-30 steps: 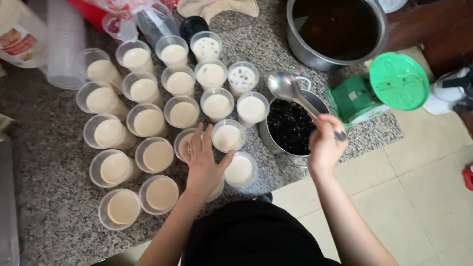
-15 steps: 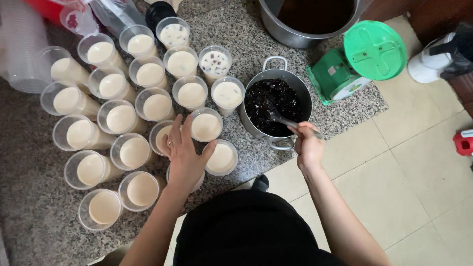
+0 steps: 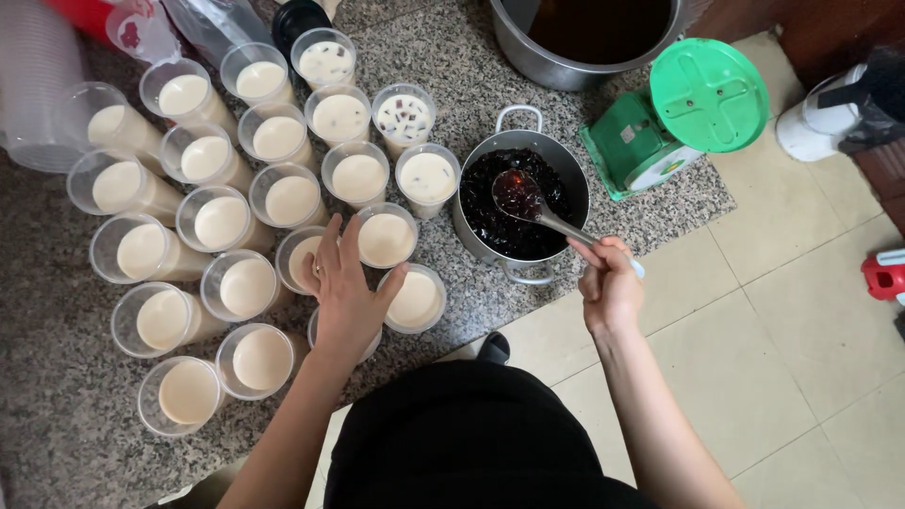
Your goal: Adding jelly toppings into plastic cups filled with a white liquid and then capping them with lids.
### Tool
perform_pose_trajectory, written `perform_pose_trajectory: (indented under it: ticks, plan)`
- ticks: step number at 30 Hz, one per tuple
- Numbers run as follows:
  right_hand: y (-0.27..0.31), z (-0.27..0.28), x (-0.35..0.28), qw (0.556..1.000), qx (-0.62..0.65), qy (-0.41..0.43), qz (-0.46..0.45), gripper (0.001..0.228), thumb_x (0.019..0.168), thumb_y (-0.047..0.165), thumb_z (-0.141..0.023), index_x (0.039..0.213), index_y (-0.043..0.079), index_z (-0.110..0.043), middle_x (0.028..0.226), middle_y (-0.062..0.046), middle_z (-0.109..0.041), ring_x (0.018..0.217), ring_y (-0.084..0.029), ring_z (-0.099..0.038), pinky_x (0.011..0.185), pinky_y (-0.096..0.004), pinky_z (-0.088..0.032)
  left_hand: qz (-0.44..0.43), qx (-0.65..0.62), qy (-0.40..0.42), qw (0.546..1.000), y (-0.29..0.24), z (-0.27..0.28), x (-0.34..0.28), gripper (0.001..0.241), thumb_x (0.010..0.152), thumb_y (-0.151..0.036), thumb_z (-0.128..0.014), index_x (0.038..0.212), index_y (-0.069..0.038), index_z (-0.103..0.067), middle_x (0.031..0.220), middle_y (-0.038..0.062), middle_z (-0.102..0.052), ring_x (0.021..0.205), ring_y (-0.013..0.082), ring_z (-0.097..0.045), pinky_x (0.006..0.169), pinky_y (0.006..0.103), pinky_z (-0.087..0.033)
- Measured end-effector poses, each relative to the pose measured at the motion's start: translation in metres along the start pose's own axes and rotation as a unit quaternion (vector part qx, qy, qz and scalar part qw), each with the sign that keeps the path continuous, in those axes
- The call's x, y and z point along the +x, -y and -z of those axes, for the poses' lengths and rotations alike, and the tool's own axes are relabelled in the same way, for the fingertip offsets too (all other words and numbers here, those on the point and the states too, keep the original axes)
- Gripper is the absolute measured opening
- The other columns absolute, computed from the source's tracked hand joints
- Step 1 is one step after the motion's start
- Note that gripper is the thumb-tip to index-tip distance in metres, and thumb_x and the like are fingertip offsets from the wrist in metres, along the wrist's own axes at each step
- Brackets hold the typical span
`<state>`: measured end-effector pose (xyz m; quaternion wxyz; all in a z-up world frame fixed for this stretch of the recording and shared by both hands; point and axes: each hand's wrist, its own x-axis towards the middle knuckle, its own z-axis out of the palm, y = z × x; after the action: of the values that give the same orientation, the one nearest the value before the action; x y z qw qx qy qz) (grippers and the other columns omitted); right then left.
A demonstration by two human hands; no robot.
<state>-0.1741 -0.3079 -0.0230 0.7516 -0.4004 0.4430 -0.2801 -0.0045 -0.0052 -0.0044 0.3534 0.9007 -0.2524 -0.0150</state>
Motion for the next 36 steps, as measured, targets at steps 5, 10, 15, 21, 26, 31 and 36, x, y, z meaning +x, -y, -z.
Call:
perform_pose_trajectory:
  ticks: [5, 10, 15, 21, 26, 31, 36]
  plan:
    - [0.030, -0.019, -0.014, 1.000, -0.012, 0.017, 0.010, 0.016, 0.095, 0.011, -0.055, 0.104, 0.024, -0.056, 0.104, -0.024, -0.078, 0.032, -0.005, -0.020, 0.037, -0.019, -0.014, 0.006, -0.005, -0.006, 1.000, 0.000, 0.001, 0.000, 0.084, 0.095, -0.048, -0.075, 0.159, -0.009, -0.037, 0.161, 0.024, -0.032, 0.143, 0.0451, -0.041, 0.114, 0.0682, -0.016]
    - [0.054, -0.069, -0.032, 0.999, -0.019, 0.045, 0.011, 0.017, 0.095, 0.011, -0.055, 0.105, 0.024, -0.056, 0.106, -0.024, -0.078, 0.033, -0.005, -0.020, 0.037, -0.019, -0.014, 0.019, 0.010, -0.018, 1.000, 0.006, -0.004, -0.002, 0.087, 0.094, -0.054, -0.073, 0.160, -0.010, -0.036, 0.162, 0.023, -0.032, 0.142, 0.0449, -0.044, 0.114, 0.0694, -0.021]
    - [0.043, -0.128, -0.038, 0.993, -0.005, 0.111, -0.027, 0.016, 0.094, 0.009, -0.057, 0.102, 0.022, -0.058, 0.103, -0.027, -0.078, 0.029, -0.004, -0.024, 0.033, -0.018, -0.016, 0.017, -0.015, -0.020, 1.000, 0.010, -0.001, -0.004, 0.083, 0.096, -0.049, -0.073, 0.159, -0.007, -0.038, 0.161, 0.025, -0.033, 0.143, 0.0415, -0.042, 0.115, 0.0663, -0.017]
    - [-0.010, -0.178, -0.030, 0.989, -0.017, 0.150, -0.001, 0.013, 0.092, 0.005, -0.060, 0.098, 0.016, -0.062, 0.097, -0.029, -0.078, 0.026, -0.007, -0.028, 0.032, -0.021, -0.018, 0.015, 0.006, -0.029, 0.999, 0.013, 0.005, -0.007, 0.088, 0.095, -0.054, -0.073, 0.160, -0.008, -0.036, 0.161, 0.023, -0.033, 0.144, 0.0383, -0.042, 0.114, 0.0636, -0.019]
    - [-0.036, -0.200, -0.042, 0.954, -0.170, 0.161, 0.187, 0.020, 0.086, -0.003, -0.067, 0.086, 0.014, -0.077, 0.053, -0.001, -0.053, 0.038, -0.003, -0.027, 0.038, -0.016, -0.018, 0.011, 0.019, -0.039, 0.999, 0.017, 0.005, -0.009, 0.086, 0.096, -0.054, -0.072, 0.161, -0.010, -0.036, 0.161, 0.022, -0.033, 0.141, 0.0398, -0.046, 0.114, 0.0643, -0.019]
    - [-0.033, -0.185, -0.049, 0.856, -0.320, 0.263, 0.309, 0.033, 0.089, -0.003, -0.067, 0.087, 0.025, -0.083, 0.047, 0.008, -0.056, 0.038, 0.001, -0.033, 0.040, -0.010, -0.028, 0.002, 0.019, -0.030, 0.999, 0.016, 0.006, -0.008, 0.087, 0.096, -0.054, -0.072, 0.161, -0.008, -0.036, 0.159, 0.025, -0.035, 0.138, 0.0431, -0.049, 0.113, 0.0650, -0.021]
    - [-0.009, -0.172, -0.061, 0.885, -0.249, 0.224, 0.325, 0.022, 0.092, -0.002, -0.068, 0.090, 0.015, -0.082, 0.076, -0.007, -0.077, 0.078, -0.009, -0.067, 0.077, -0.030, -0.059, 0.003, 0.017, -0.019, 1.000, 0.019, -0.003, -0.005, 0.087, 0.096, -0.054, -0.072, 0.161, -0.010, -0.035, 0.161, 0.022, -0.033, 0.142, 0.0426, -0.046, 0.115, 0.0638, -0.020]
